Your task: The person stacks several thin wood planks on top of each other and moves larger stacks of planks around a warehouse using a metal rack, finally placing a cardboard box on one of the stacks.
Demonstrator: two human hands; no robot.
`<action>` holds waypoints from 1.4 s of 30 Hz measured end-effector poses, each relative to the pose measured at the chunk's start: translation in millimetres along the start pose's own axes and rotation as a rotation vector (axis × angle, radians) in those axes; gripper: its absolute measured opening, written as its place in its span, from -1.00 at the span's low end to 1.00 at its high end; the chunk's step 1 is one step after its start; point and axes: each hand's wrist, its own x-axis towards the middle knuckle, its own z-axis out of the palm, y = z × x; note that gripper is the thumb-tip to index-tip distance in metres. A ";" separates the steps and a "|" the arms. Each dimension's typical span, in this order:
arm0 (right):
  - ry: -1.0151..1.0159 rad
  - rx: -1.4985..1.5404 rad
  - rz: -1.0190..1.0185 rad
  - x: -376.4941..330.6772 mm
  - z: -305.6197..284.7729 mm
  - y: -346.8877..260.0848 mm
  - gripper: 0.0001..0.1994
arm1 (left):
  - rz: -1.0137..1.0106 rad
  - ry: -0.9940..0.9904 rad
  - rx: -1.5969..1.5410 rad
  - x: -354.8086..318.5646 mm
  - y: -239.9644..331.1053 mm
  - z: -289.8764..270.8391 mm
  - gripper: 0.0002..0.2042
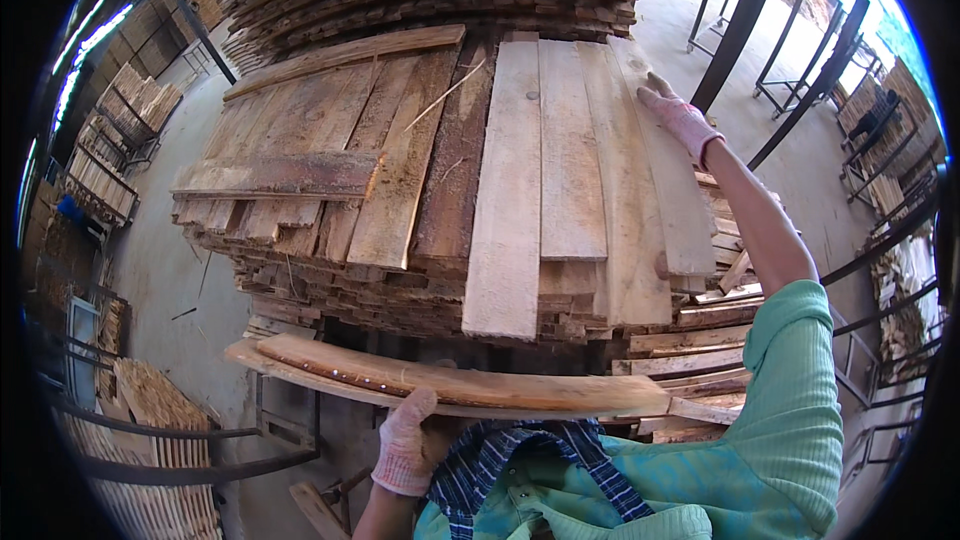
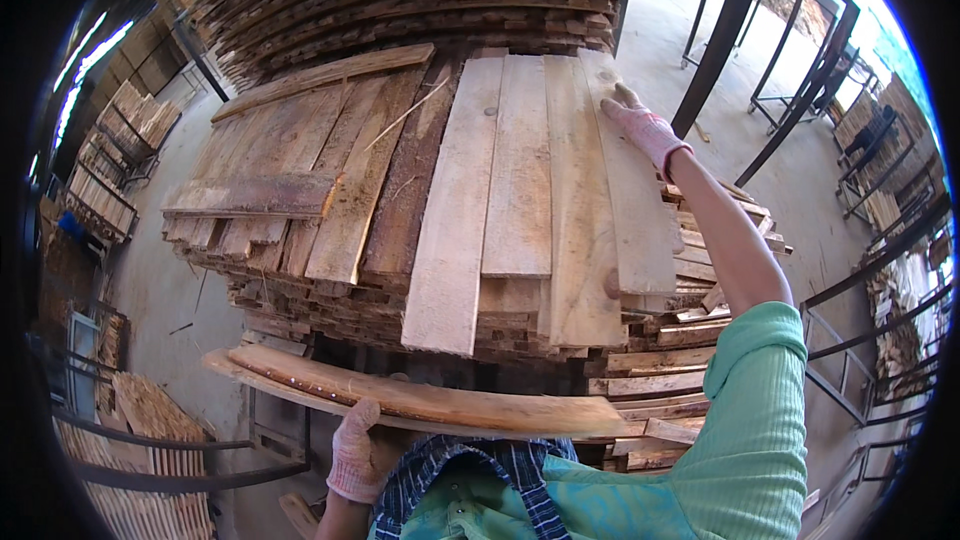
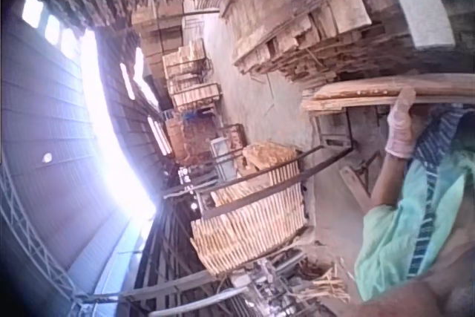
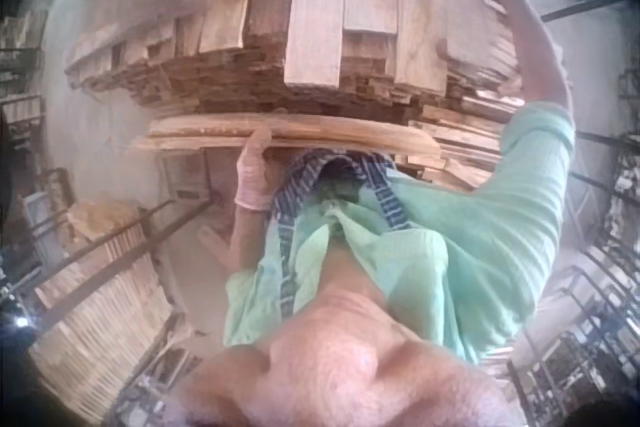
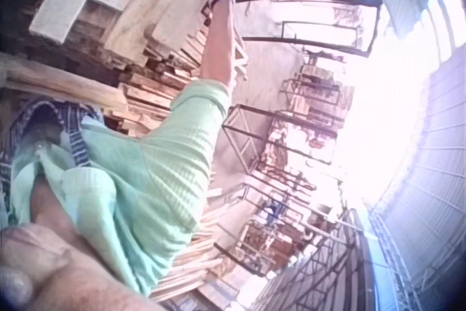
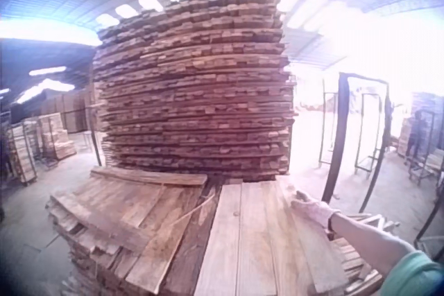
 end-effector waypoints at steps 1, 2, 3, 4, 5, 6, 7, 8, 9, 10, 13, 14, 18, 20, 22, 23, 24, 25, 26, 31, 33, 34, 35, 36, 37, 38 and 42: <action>0.004 -0.017 -0.002 -0.1 1.9 0.6 -0.25 | -0.022 -0.010 -0.008 -3.4 -5.6 17.4 -0.33; 0.024 -0.032 -0.010 3.1 -4.3 3.6 -0.25 | 0.009 -0.049 0.037 -11.4 -7.3 43.9 -0.31; 0.049 -0.097 -0.016 11.6 -5.0 15.6 -0.27 | -0.033 -0.079 0.015 -8.9 -12.3 49.7 -0.32; 0.073 -0.141 -0.047 19.0 -10.9 28.0 -0.27 | -0.071 -0.119 -0.002 -4.9 -16.3 55.4 -0.34; 0.077 -0.177 -0.092 20.5 -5.5 24.0 -0.28 | -0.089 -0.140 -0.024 -4.5 -19.0 55.9 -0.35; 0.075 -0.192 -0.086 22.1 -3.3 19.8 -0.28 | -0.074 -0.129 -0.033 4.8 -19.7 50.5 -0.43; 0.072 -0.213 -0.067 17.1 2.6 12.7 -0.28 | 0.044 0.002 0.084 3.0 -11.6 83.8 -0.45; 0.032 -0.251 -0.040 10.4 7.2 -4.2 -0.31 | 0.064 -0.062 0.118 20.0 5.3 91.6 -0.44; 0.030 -0.276 -0.037 11.9 0.7 -11.9 -0.31 | 0.067 -0.141 0.153 43.7 15.4 97.9 -0.43; 0.019 -0.298 -0.033 13.4 -1.6 -17.8 -0.31 | 0.111 -0.227 0.119 61.9 15.2 106.1 -0.41; 0.026 -0.512 -0.114 26.4 -13.4 -12.1 -0.30 | 0.148 -0.273 0.090 78.7 12.8 129.7 -0.45; 0.016 -0.686 -0.227 29.2 -16.9 -6.3 -0.31 | 0.134 -0.254 0.085 79.7 11.1 134.7 -0.50; 0.055 -0.425 -0.042 -4.4 9.0 -20.5 -0.45 | 0.120 -0.240 0.110 66.4 -1.5 127.5 -0.43; 0.065 -0.258 0.066 -0.4 0.7 -30.5 -0.49 | 0.130 -0.193 0.125 44.2 -6.0 120.0 -0.38; 0.188 -0.275 -0.103 42.0 4.3 7.1 -0.29 | 0.126 -0.198 0.157 29.8 -10.1 108.8 -0.34; 0.180 -0.264 -0.082 47.2 8.9 4.8 -0.29 | 0.118 -0.251 0.184 28.0 -10.8 110.7 -0.33; 0.199 -0.291 -0.080 48.2 4.5 8.3 -0.29 | 0.109 -0.192 0.217 42.0 -4.5 116.0 -0.32; 0.162 -0.312 -0.104 44.1 26.1 -7.1 -0.30 | 0.125 -0.084 0.223 56.5 6.1 112.7 -0.31; 0.121 -0.357 -0.090 48.2 32.1 -7.2 -0.36 | 0.128 -0.146 0.163 75.6 11.5 128.5 -0.33; 0.091 -2.191 -0.385 110.0 -73.0 124.0 -0.65 | 0.075 -0.375 0.163 100.4 -8.7 159.3 -0.42; 0.117 -1.403 -0.377 102.5 13.4 81.3 -0.65 | 0.131 -0.224 0.120 76.5 3.1 129.0 -0.43; 0.175 -0.893 -0.267 89.4 34.8 55.8 -0.65 | 0.135 -0.249 0.075 69.9 6.1 100.0 -0.43; 0.240 -0.612 -0.179 80.9 32.1 48.1 -0.64 | 0.118 -0.203 0.110 55.5 4.1 105.0 -0.44; 0.309 -0.484 -0.155 70.4 28.7 40.7 -0.63 | 0.110 -0.231 0.093 47.8 7.4 96.9 -0.45; 0.239 -0.858 -0.270 83.5 -16.7 73.0 -0.68 | 0.074 -0.317 0.092 46.7 9.3 95.8 -0.45; 0.201 -0.926 -0.411 60.0 15.0 41.2 -0.69 | 0.100 -0.316 0.029 35.9 14.5 76.3 -0.47; 0.192 -0.977 -0.332 61.9 -8.5 42.0 -0.70 | 0.103 -0.269 0.010 44.3 49.8 65.3 -0.50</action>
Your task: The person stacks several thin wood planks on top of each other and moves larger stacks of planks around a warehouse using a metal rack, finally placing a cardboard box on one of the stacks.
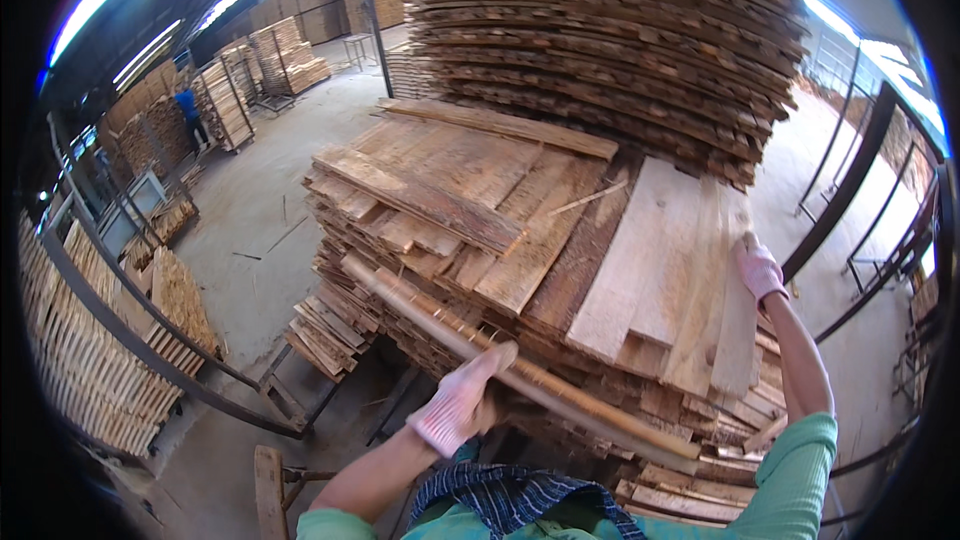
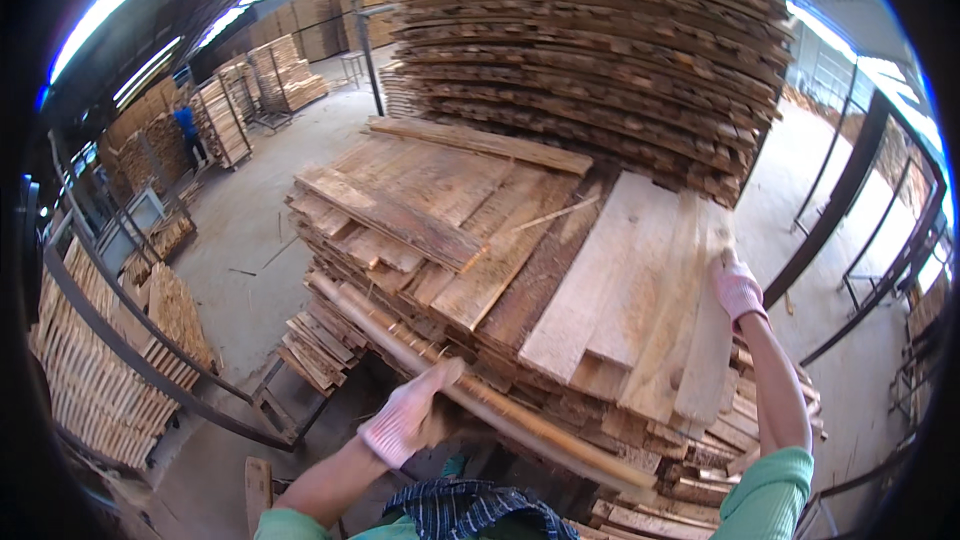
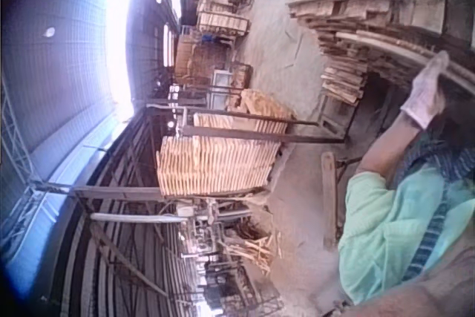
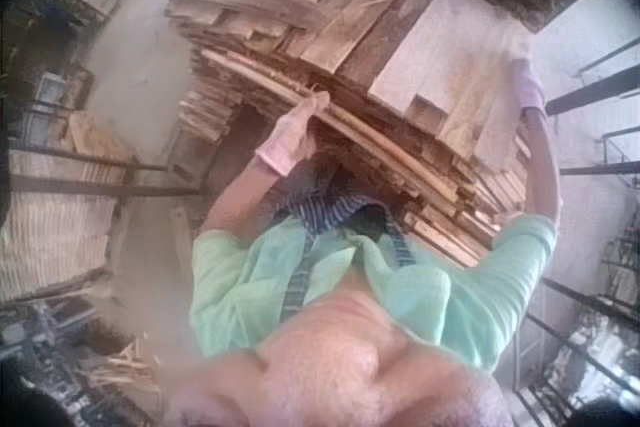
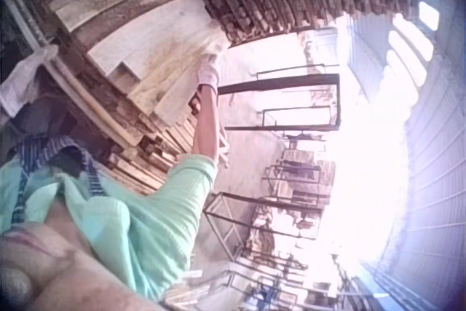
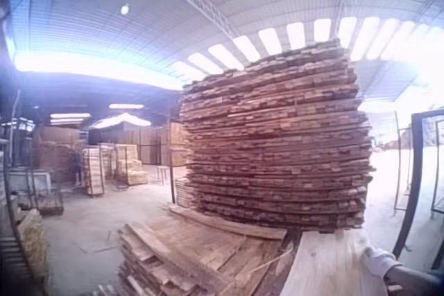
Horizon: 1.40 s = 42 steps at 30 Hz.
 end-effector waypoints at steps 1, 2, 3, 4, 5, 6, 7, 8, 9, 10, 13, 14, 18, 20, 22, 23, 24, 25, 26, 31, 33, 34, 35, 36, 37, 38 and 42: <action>-0.076 0.185 0.144 8.8 -12.4 -36.3 -0.66 | 0.088 0.101 0.080 12.8 2.5 -17.0 -0.51; -0.096 0.208 0.099 13.0 -13.6 -53.8 -0.63 | 0.166 0.195 0.154 38.0 -1.4 -34.5 -0.52; -0.108 0.209 0.092 14.0 -12.1 -45.5 -0.59 | 0.216 0.258 0.231 59.9 -1.6 -40.3 -0.53; -0.127 0.089 0.094 12.2 -10.2 -1.5 -0.57 | 0.102 0.197 0.056 59.0 2.2 0.5 -0.59; -0.153 -0.012 0.077 10.8 -6.5 25.1 -0.55 | 0.043 0.143 0.048 52.7 0.4 7.5 -0.60; -0.176 -0.112 0.053 10.0 -5.1 48.1 -0.52 | -0.008 0.074 0.042 49.3 2.2 11.2 -0.61; -0.161 -0.120 -0.002 8.5 -23.8 -14.8 -0.51 | -0.008 0.080 0.031 36.6 11.2 4.4 -0.62; -0.133 -0.148 -0.023 -8.7 -72.1 -70.0 -0.50 | 0.028 0.088 0.026 18.9 15.1 1.9 -0.60; -0.099 -0.185 -0.023 -31.7 -128.5 -114.3 -0.49 | 0.052 0.075 0.027 5.0 17.7 3.7 -0.59; -0.097 -0.067 -0.116 -41.1 -149.2 -120.9 -0.43 | 0.071 0.120 0.095 -9.7 27.7 33.2 -0.58; -0.522 0.780 -0.406 -80.4 -218.9 -211.4 -0.29 | 0.142 0.046 0.051 -2.1 38.5 33.8 -0.53; -0.550 0.811 -0.513 -96.8 -232.5 -232.2 -0.24 | 0.162 -0.085 0.053 12.0 40.7 27.2 -0.52; -0.718 0.945 -0.641 -119.6 -264.8 -260.7 0.03 | 0.192 -0.456 0.158 49.6 75.9 99.2 -0.52; -0.626 0.874 -0.543 -110.1 -268.8 -251.3 -0.03 | 0.126 -0.444 0.226 78.7 89.1 105.6 -0.53; -0.402 0.639 -0.496 -105.1 -266.6 -232.5 -0.11 | 0.089 -0.254 0.384 92.2 96.2 107.9 -0.47; -0.371 0.537 -0.447 -105.4 -264.1 -225.0 -0.11 | 0.110 -0.282 0.514 91.6 101.1 100.6 -0.49; -0.340 0.436 -0.402 -105.1 -259.0 -217.7 -0.12 | 0.135 -0.306 0.644 86.1 110.9 86.3 -0.51; -0.310 0.336 -0.336 -103.3 -250.6 -205.6 -0.12 | 0.147 -0.342 0.777 87.4 121.3 73.3 -0.53; -0.370 0.242 -0.302 -96.9 -239.5 -194.6 -0.14 | 0.253 -0.414 0.845 82.9 136.2 63.2 -0.53; -0.481 0.218 -0.284 -80.7 -182.0 -155.6 -0.15 | 0.679 -0.242 2.109 93.6 243.9 6.2 -0.32; -0.526 0.102 -0.200 -69.2 -183.3 -174.9 -0.20 | 0.421 -0.137 2.406 85.2 277.2 14.8 -0.25; -0.502 0.076 -0.214 -58.0 -184.4 -199.7 -0.21 | 0.281 -0.039 2.523 80.1 294.0 13.0 -0.18; -0.492 0.023 -0.194 -49.0 -188.4 -222.1 -0.23 | 0.153 0.012 2.612 93.3 303.4 8.9 -0.12; -0.478 -0.026 -0.177 -45.1 -190.1 -239.9 -0.24 | -0.005 0.047 2.724 102.9 310.9 11.5 -0.04; -0.460 0.020 -0.170 -42.1 -182.3 -251.2 -0.24 | -0.077 0.063 2.769 115.3 318.8 6.3 0.01; -0.435 0.057 -0.160 -35.2 -170.4 -258.8 -0.24 | -0.108 0.015 2.798 129.1 322.5 4.4 0.03; -0.394 0.066 -0.228 -21.4 -161.7 -281.2 -0.20 | -0.196 -0.298 2.717 159.4 348.3 -3.4 0.07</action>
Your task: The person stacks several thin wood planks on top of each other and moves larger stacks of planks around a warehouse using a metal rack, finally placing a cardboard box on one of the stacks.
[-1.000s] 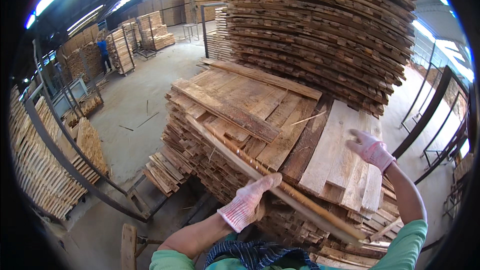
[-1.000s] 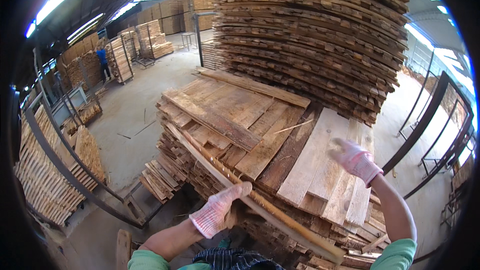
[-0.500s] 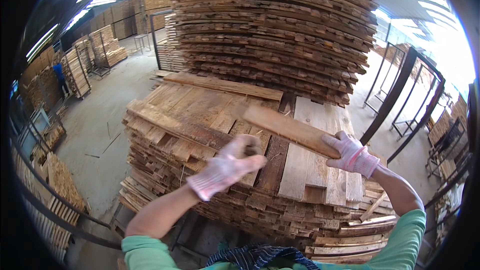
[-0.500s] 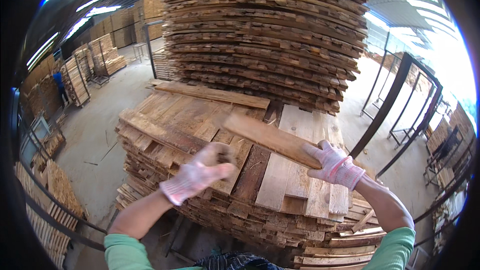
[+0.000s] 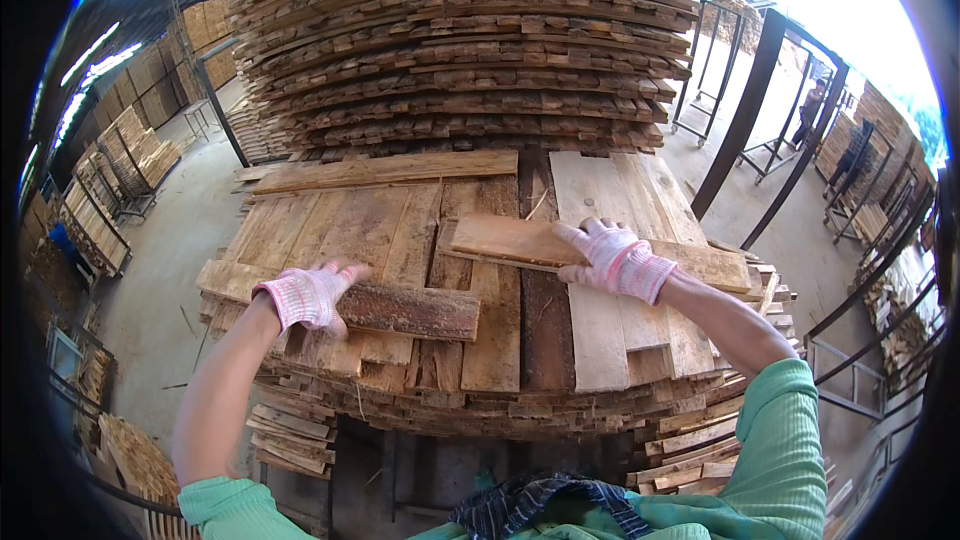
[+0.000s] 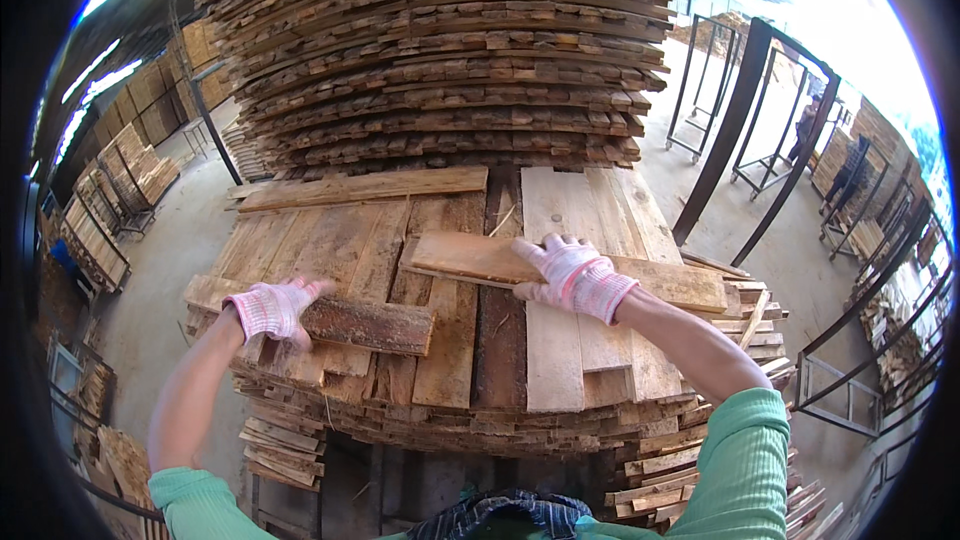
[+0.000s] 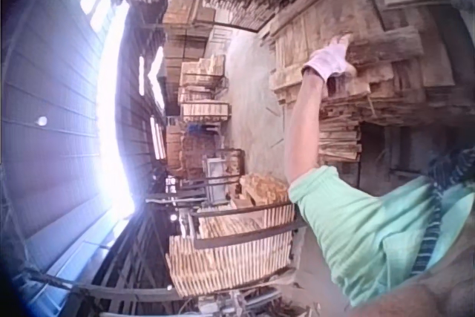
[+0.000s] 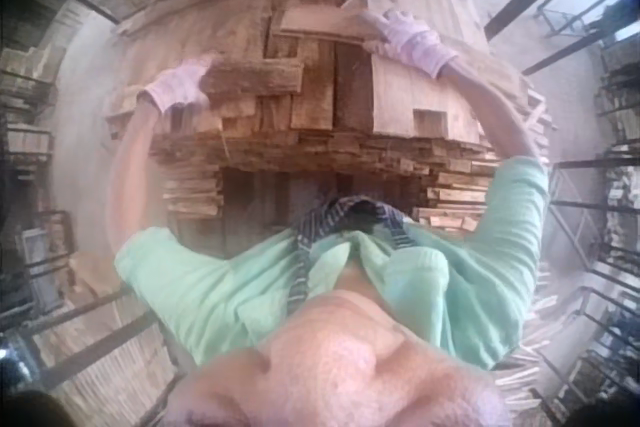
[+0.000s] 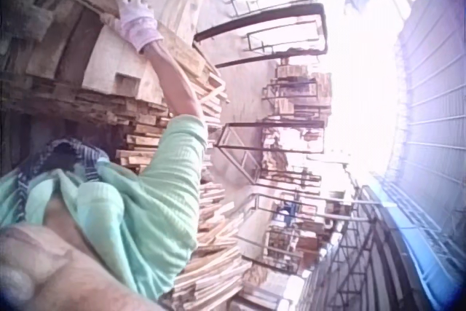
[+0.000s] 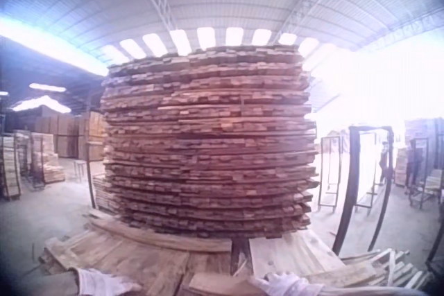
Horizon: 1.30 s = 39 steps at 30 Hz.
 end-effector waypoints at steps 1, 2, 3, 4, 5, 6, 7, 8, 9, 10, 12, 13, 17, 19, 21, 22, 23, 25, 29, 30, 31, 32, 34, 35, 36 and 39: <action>-0.017 -0.013 0.014 2.4 0.6 -5.1 -0.19 | -0.004 -0.015 0.007 5.6 -0.6 -0.2 0.05; -0.034 -0.025 0.027 5.5 -1.2 -10.6 -0.18 | -0.009 -0.030 0.013 9.8 0.8 -0.8 0.04; -0.050 -0.037 0.037 8.3 -1.5 -13.7 -0.17 | -0.016 -0.046 0.020 12.9 0.6 -0.8 0.02; -0.053 -0.013 0.044 7.8 -4.4 -11.4 -0.14 | -0.003 -0.031 0.019 14.9 -0.8 -2.1 0.00; -0.054 0.016 0.041 8.6 -1.7 -8.5 -0.13 | 0.008 -0.017 0.017 15.6 -1.8 -0.6 -0.01; -0.056 0.045 0.037 11.3 4.0 -4.7 -0.12 | 0.019 -0.003 0.013 17.2 -2.7 1.9 -0.03; -0.044 0.066 0.021 16.5 0.4 -2.8 -0.11 | 0.016 0.014 -0.008 16.1 -5.5 1.5 -0.03; -0.062 0.039 0.007 21.1 -5.4 -1.1 -0.11 | 0.013 0.031 -0.030 16.5 -8.1 2.0 -0.03; -0.080 0.011 -0.007 26.1 -12.1 0.0 -0.11 | 0.009 0.048 -0.053 17.5 -11.1 3.5 -0.04; -0.099 -0.013 -0.019 31.5 -18.2 1.8 -0.11 | 0.020 0.069 -0.054 19.2 -12.4 2.5 -0.05; -0.115 -0.044 -0.034 52.0 -41.1 6.3 -0.10 | -0.034 0.054 -0.047 22.3 -14.0 -3.2 -0.05; -0.129 -0.054 -0.040 63.8 -50.0 10.4 -0.10 | -0.058 0.040 -0.042 26.6 -12.5 -6.5 -0.05; -0.082 -0.033 -0.104 123.3 -33.5 43.5 -0.07 | -0.129 0.005 -0.002 34.3 -0.8 -15.4 -0.06; 0.038 0.031 -0.136 131.2 -9.2 77.0 -0.16 | -0.049 0.053 -0.155 43.1 2.6 -15.5 -0.08; -0.030 0.082 -0.133 132.5 -17.5 64.7 -0.18 | -0.070 0.128 -0.059 34.9 -2.5 -3.5 -0.09; 0.038 0.071 -0.189 141.7 -9.5 69.5 -0.20 | -0.135 0.099 -0.082 26.3 1.0 -8.6 -0.06; -0.043 0.121 -0.186 150.6 -13.7 62.2 -0.21 | -0.140 0.064 -0.136 19.0 -3.7 -8.5 -0.03; 0.033 0.124 -0.265 160.4 -8.6 61.7 -0.22 | -0.137 0.038 -0.171 18.8 -11.9 -4.0 -0.01; 0.075 0.111 -0.209 154.1 -2.7 81.9 -0.23 | -0.115 0.064 -0.136 39.6 -7.2 -5.6 -0.01; 0.099 0.115 -0.215 155.3 0.0 84.8 -0.23 | -0.110 0.070 -0.148 39.7 -7.4 -6.1 -0.01; 0.085 0.123 -0.206 154.7 -1.1 83.3 -0.23 | -0.131 0.054 -0.145 38.5 -5.7 -6.0 -0.01; 0.071 0.131 -0.199 154.7 -2.4 81.1 -0.23 | -0.154 0.038 -0.143 36.0 -2.7 -8.5 0.00; 0.056 0.136 -0.193 156.0 -3.8 77.6 -0.22 | -0.191 0.012 -0.132 33.7 4.6 -13.1 0.00; 0.056 0.132 -0.193 156.4 -3.5 77.7 -0.22 | -0.203 0.003 -0.124 34.2 10.0 -15.3 0.01; 0.055 0.129 -0.193 156.4 -2.9 78.0 -0.22 | -0.215 -0.006 -0.116 35.1 12.1 -15.2 0.01; 0.043 0.100 -0.228 154.3 -10.5 62.1 -0.22 | -0.245 0.013 -0.009 36.8 4.3 -4.5 0.02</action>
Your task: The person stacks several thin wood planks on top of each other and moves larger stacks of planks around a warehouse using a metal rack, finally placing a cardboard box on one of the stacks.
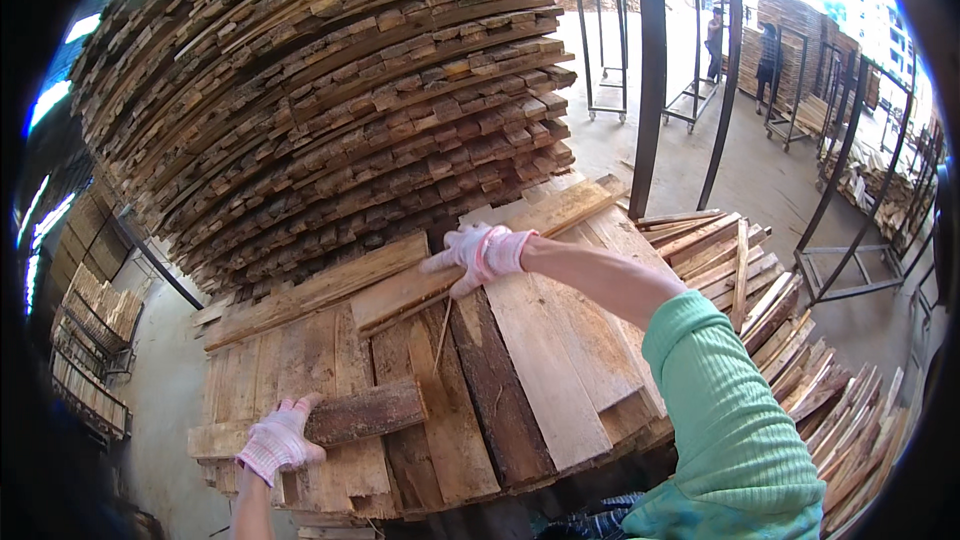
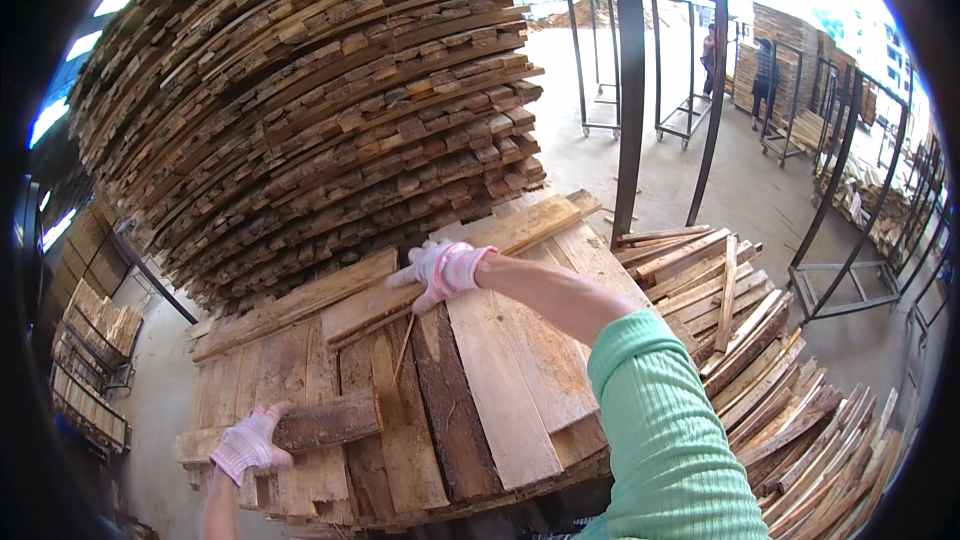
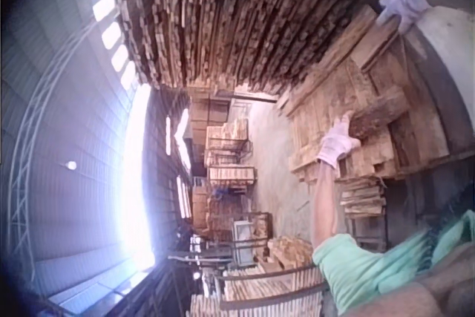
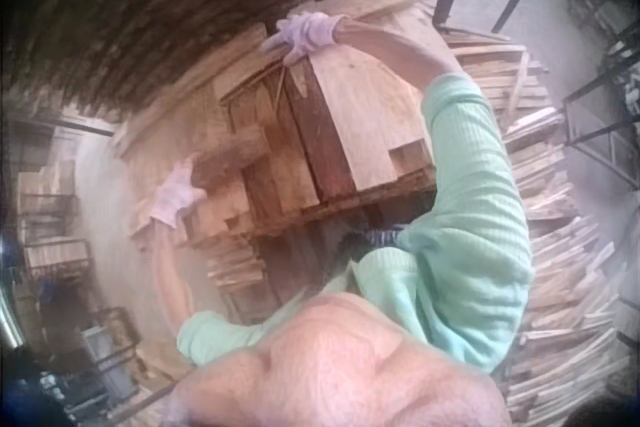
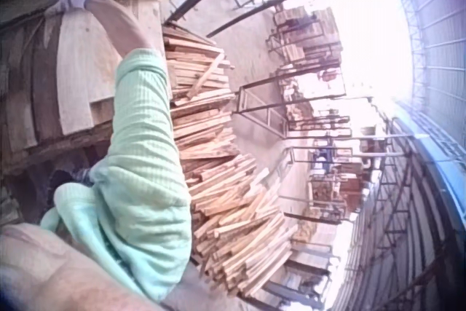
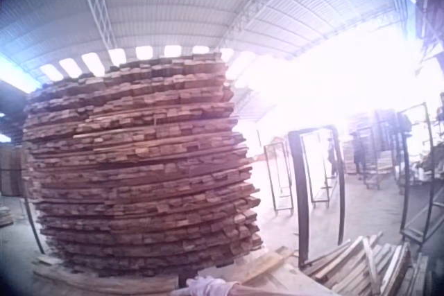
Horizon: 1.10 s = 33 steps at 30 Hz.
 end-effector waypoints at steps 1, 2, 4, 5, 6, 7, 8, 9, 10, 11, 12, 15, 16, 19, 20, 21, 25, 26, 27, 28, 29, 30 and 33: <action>0.008 0.019 -0.032 0.9 4.9 -4.6 -0.20 | 0.034 0.004 -0.065 0.9 -2.5 1.5 0.06; 0.011 0.029 -0.030 5.4 4.4 -5.8 -0.20 | 0.035 -0.006 -0.079 2.0 -2.9 1.1 0.05; 0.013 0.050 -0.024 14.3 3.8 -7.2 -0.20 | 0.042 -0.029 -0.106 1.0 0.5 -1.9 0.04; 0.025 0.054 -0.029 15.2 5.0 -5.8 -0.19 | 0.039 -0.030 -0.108 5.2 1.0 -0.6 0.03; 0.012 0.061 -0.032 11.2 7.4 -1.2 -0.19 | 0.036 -0.031 -0.110 11.4 -0.2 1.7 0.03; 0.010 0.063 -0.041 9.4 3.1 0.5 -0.18 | 0.025 -0.022 -0.113 13.9 -2.7 1.3 0.02; 0.007 0.064 -0.051 7.1 -1.4 2.9 -0.18 | 0.028 -0.002 -0.088 14.0 -1.6 2.5 0.02; -0.040 0.046 -0.023 0.4 -4.9 8.3 -0.18 | 0.030 0.019 -0.063 13.1 0.9 4.6 0.01; -0.021 0.042 -0.011 -3.5 -6.0 14.2 -0.19 | 0.024 0.043 -0.041 9.8 0.0 4.6 0.01; -0.010 0.032 0.001 -8.3 -4.4 23.4 -0.21 | 0.013 0.041 -0.056 5.3 1.7 2.3 -0.01; 0.001 0.023 0.006 -9.7 -3.1 30.4 -0.22 | -0.003 0.039 -0.072 -2.6 3.6 -3.3 -0.02; 0.105 -0.003 -0.084 -2.1 2.2 21.0 -0.25 | -0.012 0.092 -0.133 -18.1 6.8 6.0 -0.07; 0.104 -0.013 -0.092 -0.4 6.8 26.0 -0.26 | 0.033 0.171 -0.158 -20.7 6.0 12.1 -0.12; 0.082 -0.023 -0.009 -5.6 11.1 33.0 -0.25 | 0.114 0.273 -0.148 0.2 7.3 22.5 -0.16; 0.066 -0.014 0.045 -11.0 7.5 32.0 -0.24 | 0.116 0.266 -0.131 2.2 11.3 17.3 -0.17; 0.047 -0.037 0.057 -11.4 5.2 34.5 -0.25 | 0.047 0.209 -0.104 2.2 17.0 10.6 -0.18; 0.050 0.050 0.061 -9.6 -3.6 -9.7 -0.26 | -0.027 0.167 -0.161 -30.3 11.1 10.4 -0.14; 0.111 0.037 -0.004 -10.1 5.4 0.1 -0.25 | -0.011 0.158 -0.168 -31.2 10.3 11.4 -0.14; 0.116 0.002 0.008 -9.7 6.3 5.0 -0.25 | -0.007 0.138 -0.121 -24.8 12.7 12.0 -0.13; 0.125 -0.026 0.017 -11.1 8.3 2.8 -0.24 | -0.031 0.139 -0.100 -19.7 11.5 14.7 -0.13; 0.094 -0.025 0.056 -13.7 4.6 4.5 -0.24 | -0.009 0.141 -0.110 -13.6 8.9 15.5 -0.13; 0.105 0.000 0.054 -12.6 7.3 4.0 -0.24 | 0.012 0.138 -0.117 -13.5 2.6 19.6 -0.14; 0.152 -0.247 0.089 -9.8 -11.6 -46.4 -0.34 | 0.014 0.173 -0.167 -20.7 -1.6 26.4 -0.15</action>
